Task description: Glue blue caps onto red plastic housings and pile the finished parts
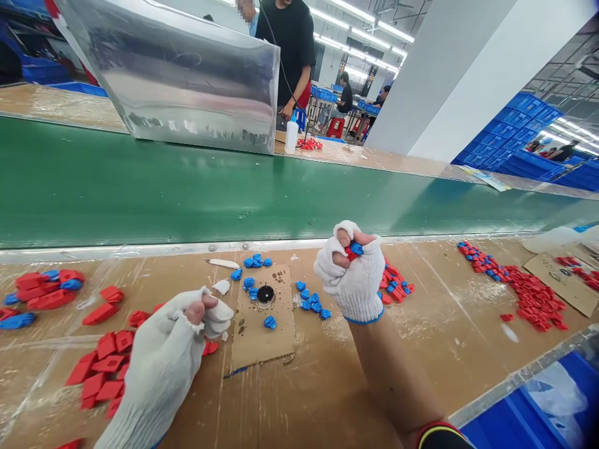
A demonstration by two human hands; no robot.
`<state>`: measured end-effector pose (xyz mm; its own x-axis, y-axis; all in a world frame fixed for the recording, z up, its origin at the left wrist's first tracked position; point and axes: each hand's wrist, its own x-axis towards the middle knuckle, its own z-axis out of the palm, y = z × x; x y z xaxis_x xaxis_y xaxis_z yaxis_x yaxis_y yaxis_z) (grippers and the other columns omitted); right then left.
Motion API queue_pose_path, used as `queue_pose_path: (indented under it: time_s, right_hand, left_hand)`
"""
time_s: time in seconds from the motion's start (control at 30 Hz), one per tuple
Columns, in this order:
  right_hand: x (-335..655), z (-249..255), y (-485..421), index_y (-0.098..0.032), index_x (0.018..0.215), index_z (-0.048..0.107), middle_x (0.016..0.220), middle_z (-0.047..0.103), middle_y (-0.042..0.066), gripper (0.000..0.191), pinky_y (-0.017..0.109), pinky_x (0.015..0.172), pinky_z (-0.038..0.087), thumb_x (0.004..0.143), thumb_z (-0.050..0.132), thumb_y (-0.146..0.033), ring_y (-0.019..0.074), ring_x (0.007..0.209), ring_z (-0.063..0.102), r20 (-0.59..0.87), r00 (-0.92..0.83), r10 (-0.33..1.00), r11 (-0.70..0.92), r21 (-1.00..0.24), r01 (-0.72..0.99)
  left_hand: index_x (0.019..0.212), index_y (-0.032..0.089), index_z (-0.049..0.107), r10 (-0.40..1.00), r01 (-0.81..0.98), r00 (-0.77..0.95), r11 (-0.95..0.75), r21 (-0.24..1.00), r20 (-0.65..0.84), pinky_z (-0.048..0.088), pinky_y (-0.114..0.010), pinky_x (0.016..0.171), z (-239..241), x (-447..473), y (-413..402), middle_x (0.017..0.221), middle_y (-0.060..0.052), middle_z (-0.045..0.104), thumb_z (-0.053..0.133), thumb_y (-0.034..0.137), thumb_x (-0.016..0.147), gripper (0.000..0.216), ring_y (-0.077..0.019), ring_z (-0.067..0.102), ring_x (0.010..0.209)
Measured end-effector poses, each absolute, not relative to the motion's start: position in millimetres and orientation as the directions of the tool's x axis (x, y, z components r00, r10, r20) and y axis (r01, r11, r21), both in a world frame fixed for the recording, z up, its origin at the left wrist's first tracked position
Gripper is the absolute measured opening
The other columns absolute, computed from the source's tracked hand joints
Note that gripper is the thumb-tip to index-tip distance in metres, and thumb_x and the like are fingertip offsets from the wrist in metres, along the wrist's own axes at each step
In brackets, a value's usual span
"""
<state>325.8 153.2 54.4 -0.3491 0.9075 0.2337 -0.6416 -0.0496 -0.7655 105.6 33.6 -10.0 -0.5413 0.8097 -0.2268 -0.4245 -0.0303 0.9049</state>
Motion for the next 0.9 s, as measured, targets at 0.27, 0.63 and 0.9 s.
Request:
queue_pose_path:
  time_s: [0.27, 0.63, 0.9]
  right_hand:
    - [331.8, 54.8, 154.9, -0.032, 0.084, 0.038, 0.049, 0.018, -0.016, 0.037, 0.022, 0.033, 0.018, 0.085, 0.069, -0.053, 0.0090, 0.038, 0.004, 0.258, -0.415, 0.873, -0.058, -0.788, -0.613]
    - [327.8, 49.8, 157.4, -0.029, 0.074, 0.039, 0.050, 0.015, -0.014, 0.039, 0.022, 0.035, 0.016, 0.089, 0.066, -0.054, 0.0080, 0.040, 0.003, 0.213, -0.305, 0.928, 0.004, -0.825, -0.565]
    - [331.3, 48.7, 164.0, -0.030, 0.080, 0.044, 0.050, 0.018, -0.014, 0.030, 0.022, 0.035, 0.015, 0.090, 0.064, -0.050, 0.0080, 0.040, 0.003, 0.269, -0.355, 0.895, 0.026, -0.826, -0.563]
  left_hand:
    - [0.068, 0.022, 0.077, 0.759, -0.427, -0.596, -0.023, 0.904, -0.262, 0.060, -0.019, 0.064, 6.1, 109.8, 35.3, 0.071, 0.000, 0.073, 0.101, 0.028, 0.047, 0.032, -0.0137, 0.066, 0.071]
    - [0.076, 0.019, 0.076, 0.767, -0.422, -0.589, -0.022, 0.907, -0.255, 0.053, -0.021, 0.059, 0.9, 102.7, 33.9, 0.076, 0.001, 0.074, 0.098, 0.023, 0.053, 0.033, -0.0129, 0.064, 0.068]
    - [0.083, 0.020, 0.077, 0.783, -0.301, -0.592, 0.003, 0.953, -0.190, 0.060, -0.024, 0.063, -8.2, 94.4, 29.7, 0.077, -0.001, 0.077, 0.096, 0.036, 0.067, 0.030, -0.0163, 0.070, 0.071]
